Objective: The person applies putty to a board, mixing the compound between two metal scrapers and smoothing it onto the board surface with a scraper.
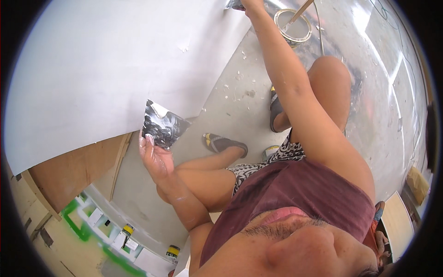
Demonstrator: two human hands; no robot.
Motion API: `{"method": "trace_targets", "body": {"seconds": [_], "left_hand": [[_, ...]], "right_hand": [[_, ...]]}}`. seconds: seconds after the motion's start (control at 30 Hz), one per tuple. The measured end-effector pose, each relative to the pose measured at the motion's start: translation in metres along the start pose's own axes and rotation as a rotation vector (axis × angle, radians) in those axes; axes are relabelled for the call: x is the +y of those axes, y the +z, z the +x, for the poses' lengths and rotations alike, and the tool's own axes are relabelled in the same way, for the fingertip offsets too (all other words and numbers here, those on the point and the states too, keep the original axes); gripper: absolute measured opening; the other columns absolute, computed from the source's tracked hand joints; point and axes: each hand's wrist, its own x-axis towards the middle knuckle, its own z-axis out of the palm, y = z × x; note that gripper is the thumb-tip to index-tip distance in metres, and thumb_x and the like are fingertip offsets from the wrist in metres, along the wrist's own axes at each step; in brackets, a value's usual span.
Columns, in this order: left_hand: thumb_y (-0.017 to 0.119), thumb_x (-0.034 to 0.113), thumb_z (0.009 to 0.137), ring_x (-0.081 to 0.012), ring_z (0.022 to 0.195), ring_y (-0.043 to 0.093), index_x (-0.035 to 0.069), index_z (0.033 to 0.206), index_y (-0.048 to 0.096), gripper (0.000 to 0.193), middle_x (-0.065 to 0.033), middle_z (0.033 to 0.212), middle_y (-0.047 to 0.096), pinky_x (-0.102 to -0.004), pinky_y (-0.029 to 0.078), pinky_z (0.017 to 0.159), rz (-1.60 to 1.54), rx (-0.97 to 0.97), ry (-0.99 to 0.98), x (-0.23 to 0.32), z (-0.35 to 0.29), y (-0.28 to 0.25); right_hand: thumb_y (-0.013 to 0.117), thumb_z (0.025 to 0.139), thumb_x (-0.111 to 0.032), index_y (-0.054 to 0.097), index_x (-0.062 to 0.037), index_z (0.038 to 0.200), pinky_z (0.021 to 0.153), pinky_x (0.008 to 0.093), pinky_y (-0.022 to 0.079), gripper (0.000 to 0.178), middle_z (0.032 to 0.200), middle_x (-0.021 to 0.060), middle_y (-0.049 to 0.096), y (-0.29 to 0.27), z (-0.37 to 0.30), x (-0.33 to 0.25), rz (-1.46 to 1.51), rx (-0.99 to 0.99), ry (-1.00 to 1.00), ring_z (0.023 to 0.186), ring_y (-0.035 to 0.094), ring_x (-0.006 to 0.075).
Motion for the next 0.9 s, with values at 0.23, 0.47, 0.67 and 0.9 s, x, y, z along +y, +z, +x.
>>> {"method": "trace_targets", "body": {"seconds": [0.23,0.47,0.67,0.9], "left_hand": [[0.047,0.010,0.101,-0.0211,0.116,0.058,-0.006,0.137,0.044,0.039,-0.0137,0.128,0.058,-0.0379,0.046,0.100,0.040,0.008,0.005,-0.003,-0.002,0.005],[0.055,0.009,0.100,-0.0123,0.096,0.063,0.004,0.110,0.058,0.012,-0.0035,0.105,0.066,-0.0303,0.050,0.088,-0.019,0.019,-0.019,0.003,-0.001,0.023],[0.049,0.008,0.100,-0.0195,0.110,0.060,-0.004,0.128,0.052,0.030,-0.0118,0.120,0.062,-0.0368,0.049,0.096,-0.069,-0.031,0.022,-0.001,-0.003,-0.016],[0.049,0.006,0.100,-0.0179,0.109,0.061,-0.002,0.124,0.055,0.026,-0.0102,0.117,0.064,-0.0353,0.050,0.095,-0.029,-0.027,0.030,-0.003,0.000,-0.013]], "right_hand": [[0.055,0.076,-0.007,0.067,0.0039,0.085,0.056,0.0405,0.051,0.019,0.076,0.0179,0.067,0.012,0.015,-0.109,0.090,-0.119,-0.168,0.064,0.065,0.0269],[0.057,0.077,-0.009,0.068,0.0059,0.090,0.057,0.0378,0.055,0.022,0.079,0.0191,0.069,-0.006,-0.039,-0.254,-0.012,-0.255,-0.384,0.067,0.069,0.0286],[0.057,0.078,-0.006,0.069,0.0009,0.091,0.056,0.0360,0.051,0.019,0.076,0.0115,0.067,-0.021,-0.033,-0.163,0.298,-0.169,-0.325,0.065,0.064,0.0216],[0.060,0.070,-0.002,0.060,0.0096,0.098,0.065,0.0373,0.052,0.031,0.090,0.0152,0.066,-0.015,-0.015,0.025,0.227,-0.139,0.134,0.078,0.064,0.0224]]}}
